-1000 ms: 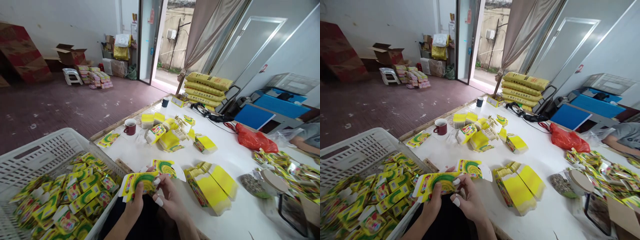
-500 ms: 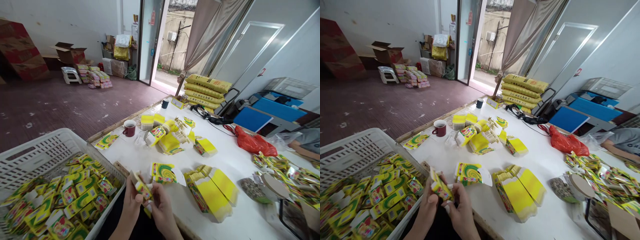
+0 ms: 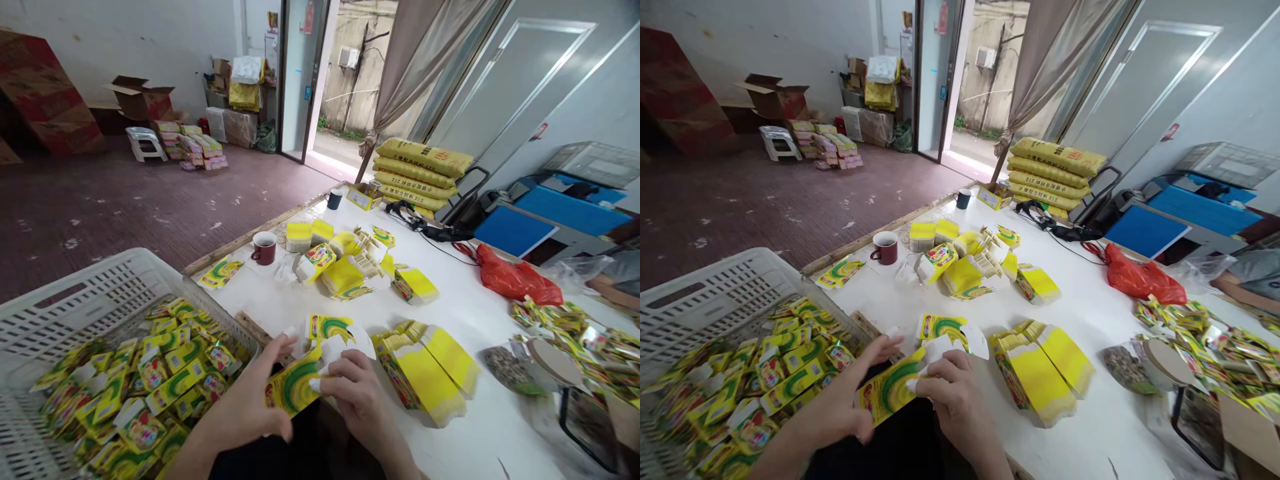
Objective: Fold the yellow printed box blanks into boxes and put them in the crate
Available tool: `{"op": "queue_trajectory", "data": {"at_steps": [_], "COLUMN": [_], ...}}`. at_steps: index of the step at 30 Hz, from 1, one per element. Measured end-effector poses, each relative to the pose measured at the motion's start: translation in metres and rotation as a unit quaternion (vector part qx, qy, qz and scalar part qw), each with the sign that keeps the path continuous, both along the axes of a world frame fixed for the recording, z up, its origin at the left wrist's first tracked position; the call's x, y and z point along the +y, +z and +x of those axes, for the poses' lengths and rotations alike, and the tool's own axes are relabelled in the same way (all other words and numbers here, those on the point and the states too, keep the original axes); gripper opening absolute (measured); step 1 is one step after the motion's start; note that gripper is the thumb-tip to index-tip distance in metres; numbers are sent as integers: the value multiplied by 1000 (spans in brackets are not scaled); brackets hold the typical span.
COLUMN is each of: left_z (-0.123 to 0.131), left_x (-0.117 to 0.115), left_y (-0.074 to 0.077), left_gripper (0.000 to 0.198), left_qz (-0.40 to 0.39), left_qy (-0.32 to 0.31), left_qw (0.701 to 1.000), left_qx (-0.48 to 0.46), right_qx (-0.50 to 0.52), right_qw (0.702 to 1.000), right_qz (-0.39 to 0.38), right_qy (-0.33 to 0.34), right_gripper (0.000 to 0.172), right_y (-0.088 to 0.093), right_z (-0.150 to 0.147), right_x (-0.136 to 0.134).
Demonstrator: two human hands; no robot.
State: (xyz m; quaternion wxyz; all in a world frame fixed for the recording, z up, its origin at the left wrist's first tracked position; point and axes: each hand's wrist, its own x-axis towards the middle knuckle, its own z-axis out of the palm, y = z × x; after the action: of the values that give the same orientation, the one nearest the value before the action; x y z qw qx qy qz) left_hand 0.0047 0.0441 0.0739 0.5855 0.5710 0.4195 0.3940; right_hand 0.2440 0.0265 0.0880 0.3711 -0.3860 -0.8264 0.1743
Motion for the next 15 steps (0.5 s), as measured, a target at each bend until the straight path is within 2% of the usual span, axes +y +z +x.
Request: {"op": "queue_trajectory", "data": {"at_steps": [1,2,4,5,7,8,10,12,13,15], "left_z": [4,10,23,29,38,41,44,45,46,47], "left_x": [-5,-9,-16,-19,-23,-25,-26,-26,-26,-25], "left_y": [4,7,6,2,-7,-12,-21,-26,-27,-27], "left_gripper": [104,99,79,72,70,73,77,79,79,79], "left_qz": [3,6,27,45,99,131,196,250,268,281], "left_qy": [-30,-47,-50,-34,-3,5,6,-6,-15,-29], "left_qw": [998,994,982,978,972,968,957,944,938,935], "left_qx": [54,102,182,201,214,215,214,216,217,215], "right_qx": [-12,-9,54,111,252,316,409,448,447,425], "right_qw": [1000,1000,995,984,941,913,851,794,781,792], "right_qz": [15,27,32,16,-62,-126,-281,-397,-428,-434], "right_qy": [5,-4,-81,-137,-219,-225,-174,-106,-83,-67], "right_gripper": [34,35,37,46,72,79,79,75,72,68], "right_y": [-2,-7,-21,-29,-41,-45,-47,-45,-43,-41], "right_z": [-2,-4,-10,-14,-20,-23,-29,-33,-35,-35], "right_x": [-3,-5,-9,-11,-11,-11,-11,-11,-11,-11]}}
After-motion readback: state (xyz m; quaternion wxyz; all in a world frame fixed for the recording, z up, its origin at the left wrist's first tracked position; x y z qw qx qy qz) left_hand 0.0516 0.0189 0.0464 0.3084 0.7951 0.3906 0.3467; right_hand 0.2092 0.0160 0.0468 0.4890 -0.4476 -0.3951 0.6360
